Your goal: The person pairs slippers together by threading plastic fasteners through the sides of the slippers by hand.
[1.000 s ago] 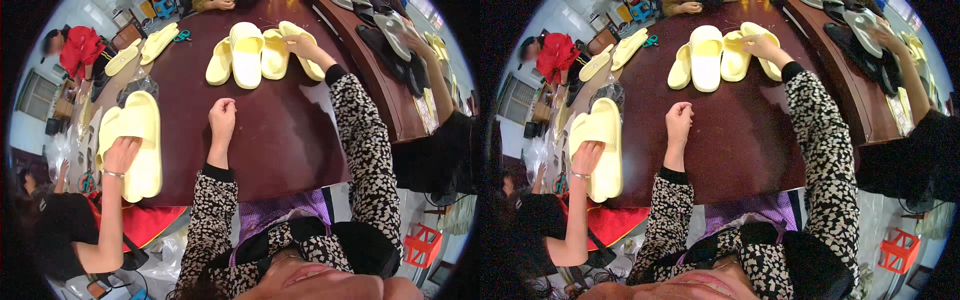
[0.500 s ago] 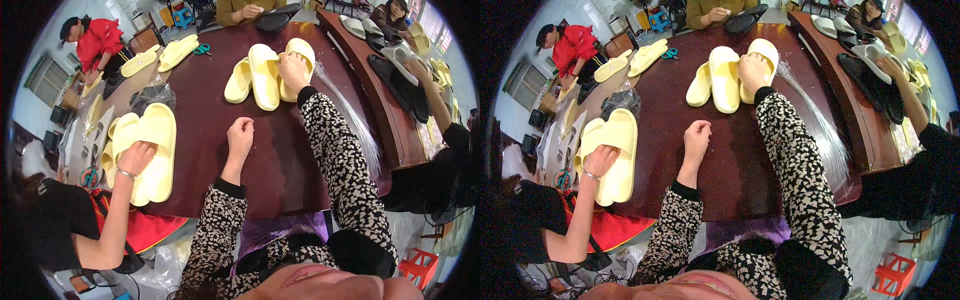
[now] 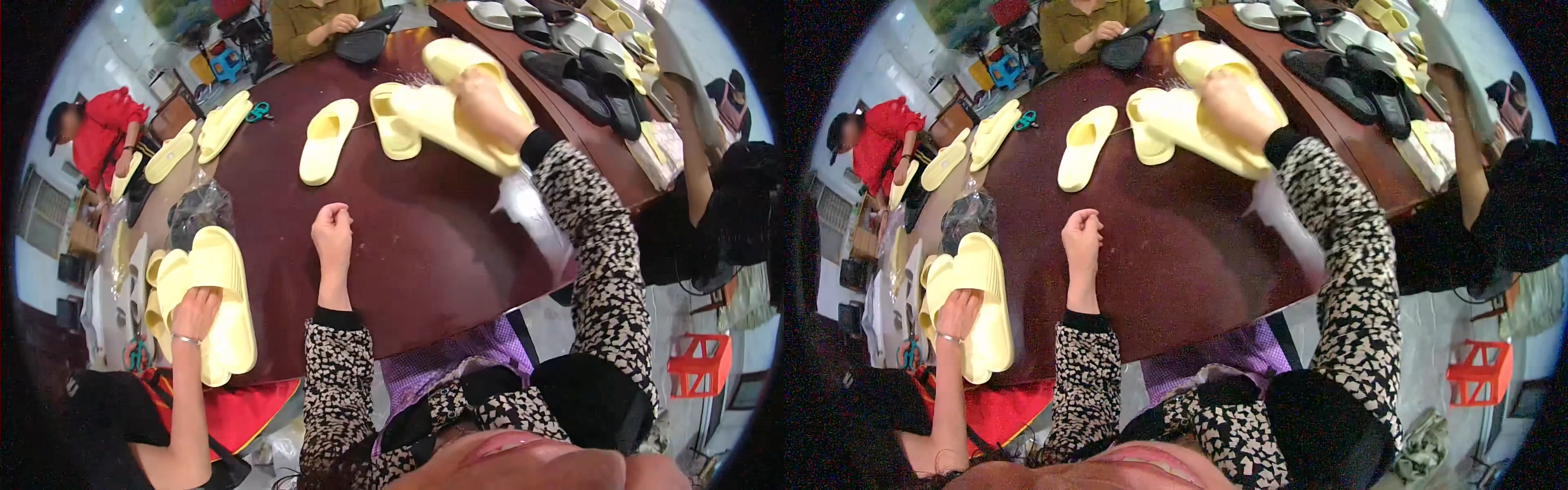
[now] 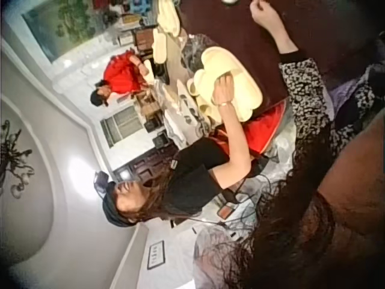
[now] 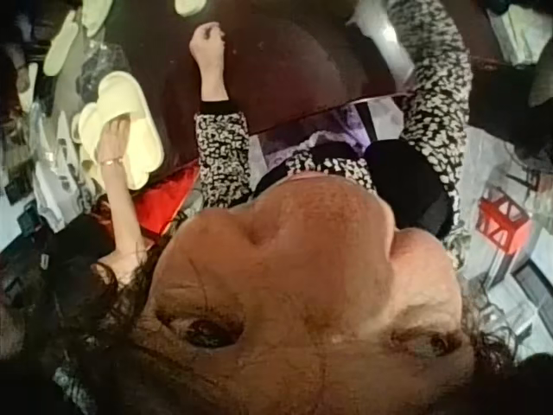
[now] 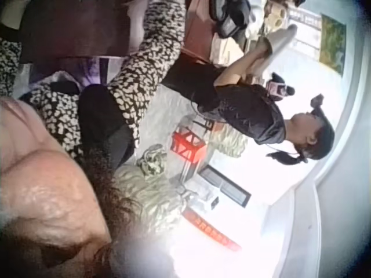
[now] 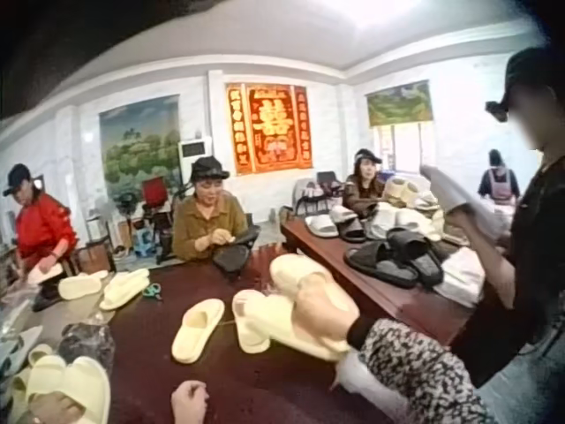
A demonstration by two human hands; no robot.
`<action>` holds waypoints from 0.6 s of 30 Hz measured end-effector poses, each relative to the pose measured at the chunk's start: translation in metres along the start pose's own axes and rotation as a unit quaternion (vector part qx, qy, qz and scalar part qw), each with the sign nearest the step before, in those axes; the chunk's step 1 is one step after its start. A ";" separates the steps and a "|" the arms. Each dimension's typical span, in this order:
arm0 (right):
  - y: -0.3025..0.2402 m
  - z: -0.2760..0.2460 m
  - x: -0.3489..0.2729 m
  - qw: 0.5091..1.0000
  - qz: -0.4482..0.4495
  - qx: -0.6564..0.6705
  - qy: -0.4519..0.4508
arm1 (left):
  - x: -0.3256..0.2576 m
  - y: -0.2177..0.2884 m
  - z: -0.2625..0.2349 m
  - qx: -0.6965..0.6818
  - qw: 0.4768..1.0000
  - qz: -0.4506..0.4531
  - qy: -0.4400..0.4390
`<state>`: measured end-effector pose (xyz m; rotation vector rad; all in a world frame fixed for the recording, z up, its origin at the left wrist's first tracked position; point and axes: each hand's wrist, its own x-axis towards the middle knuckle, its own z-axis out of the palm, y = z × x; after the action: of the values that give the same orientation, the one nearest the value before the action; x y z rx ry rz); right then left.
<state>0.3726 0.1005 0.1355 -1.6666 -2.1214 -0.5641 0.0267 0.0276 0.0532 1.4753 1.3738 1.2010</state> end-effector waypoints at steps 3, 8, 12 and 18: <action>0.002 -0.094 -0.007 0.984 -0.052 -0.003 0.172 | -0.010 -0.005 -0.025 0.038 0.998 -0.033 0.045; 0.287 -0.107 -0.065 0.938 0.338 -0.027 0.071 | -0.002 -0.018 0.003 0.013 1.000 0.026 0.009; 0.247 -0.076 -0.086 0.955 0.274 -0.102 0.040 | -0.009 -0.030 -0.025 0.060 0.996 0.052 0.028; 0.126 -0.063 -0.144 0.939 0.307 0.138 0.076 | -0.020 -0.019 -0.026 0.050 0.998 0.045 0.009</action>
<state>0.5307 -0.0241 0.1227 -1.9064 -1.3784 -0.1800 -0.0032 0.0087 0.0394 1.6151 1.4103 1.2204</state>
